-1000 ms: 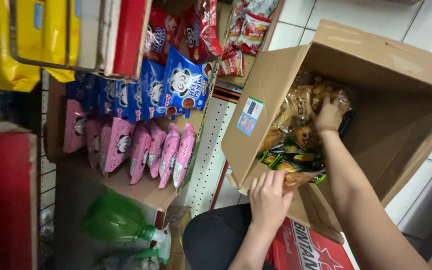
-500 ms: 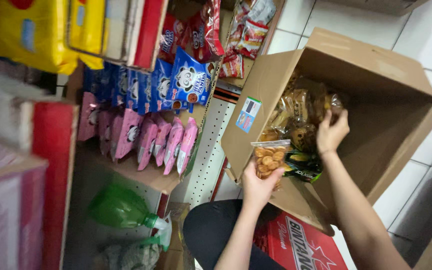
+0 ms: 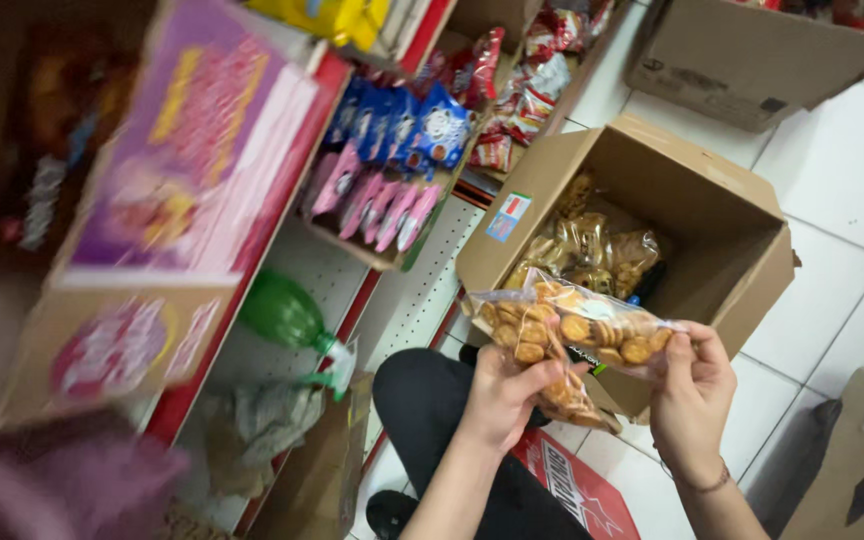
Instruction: The person is restocking shelves in a convenience store. They transfer packaged cookies from a cardboard box into a green basket and then use a barcode scanner to scan and place chocolate bars onto a shelf.
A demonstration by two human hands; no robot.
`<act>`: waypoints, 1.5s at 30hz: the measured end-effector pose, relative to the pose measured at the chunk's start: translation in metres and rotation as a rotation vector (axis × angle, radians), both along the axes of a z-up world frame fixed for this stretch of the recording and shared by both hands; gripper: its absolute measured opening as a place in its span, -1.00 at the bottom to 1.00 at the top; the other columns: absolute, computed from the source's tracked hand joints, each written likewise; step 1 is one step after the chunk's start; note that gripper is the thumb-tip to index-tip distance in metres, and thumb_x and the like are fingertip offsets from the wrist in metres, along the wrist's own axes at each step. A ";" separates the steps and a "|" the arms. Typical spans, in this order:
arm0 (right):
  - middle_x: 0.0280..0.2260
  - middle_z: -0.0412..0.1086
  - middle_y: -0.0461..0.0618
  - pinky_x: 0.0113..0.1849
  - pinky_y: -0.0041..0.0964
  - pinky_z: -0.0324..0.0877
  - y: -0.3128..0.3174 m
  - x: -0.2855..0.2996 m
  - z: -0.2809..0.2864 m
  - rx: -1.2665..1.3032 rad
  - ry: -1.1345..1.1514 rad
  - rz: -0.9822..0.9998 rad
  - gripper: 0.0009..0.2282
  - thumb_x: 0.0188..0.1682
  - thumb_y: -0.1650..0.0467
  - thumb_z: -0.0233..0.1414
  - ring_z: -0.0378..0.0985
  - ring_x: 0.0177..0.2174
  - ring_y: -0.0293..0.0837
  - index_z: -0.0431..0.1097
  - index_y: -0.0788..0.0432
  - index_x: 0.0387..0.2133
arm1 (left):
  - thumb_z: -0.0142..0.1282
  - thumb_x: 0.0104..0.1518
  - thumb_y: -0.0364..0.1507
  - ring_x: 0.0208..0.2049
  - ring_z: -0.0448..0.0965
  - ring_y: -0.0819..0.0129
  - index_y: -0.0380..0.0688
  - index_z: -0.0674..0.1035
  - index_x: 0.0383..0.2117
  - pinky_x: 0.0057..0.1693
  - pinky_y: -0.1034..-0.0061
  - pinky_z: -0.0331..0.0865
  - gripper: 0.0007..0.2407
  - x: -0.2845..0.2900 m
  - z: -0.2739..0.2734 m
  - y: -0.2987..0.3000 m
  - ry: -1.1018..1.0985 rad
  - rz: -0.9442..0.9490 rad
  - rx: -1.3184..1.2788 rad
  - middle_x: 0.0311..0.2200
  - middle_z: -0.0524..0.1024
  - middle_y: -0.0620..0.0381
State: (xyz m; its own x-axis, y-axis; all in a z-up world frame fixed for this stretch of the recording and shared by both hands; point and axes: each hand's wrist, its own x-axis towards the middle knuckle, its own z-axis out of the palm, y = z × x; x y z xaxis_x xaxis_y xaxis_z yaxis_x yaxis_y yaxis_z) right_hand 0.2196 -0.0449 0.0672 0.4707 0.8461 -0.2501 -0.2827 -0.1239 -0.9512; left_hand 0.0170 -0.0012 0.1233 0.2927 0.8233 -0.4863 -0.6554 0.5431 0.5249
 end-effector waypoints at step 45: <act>-0.17 0.53 0.10 -0.23 -0.22 0.53 -0.206 -0.365 0.212 -0.087 0.677 1.805 -0.46 -0.12 0.42 0.22 0.61 -0.19 -0.07 0.24 0.22 0.17 | 0.45 -0.13 -0.58 0.01 0.52 0.18 -0.25 0.62 0.05 0.20 0.33 0.40 -0.51 -0.323 0.249 -0.440 0.279 0.621 0.552 0.03 0.50 -0.22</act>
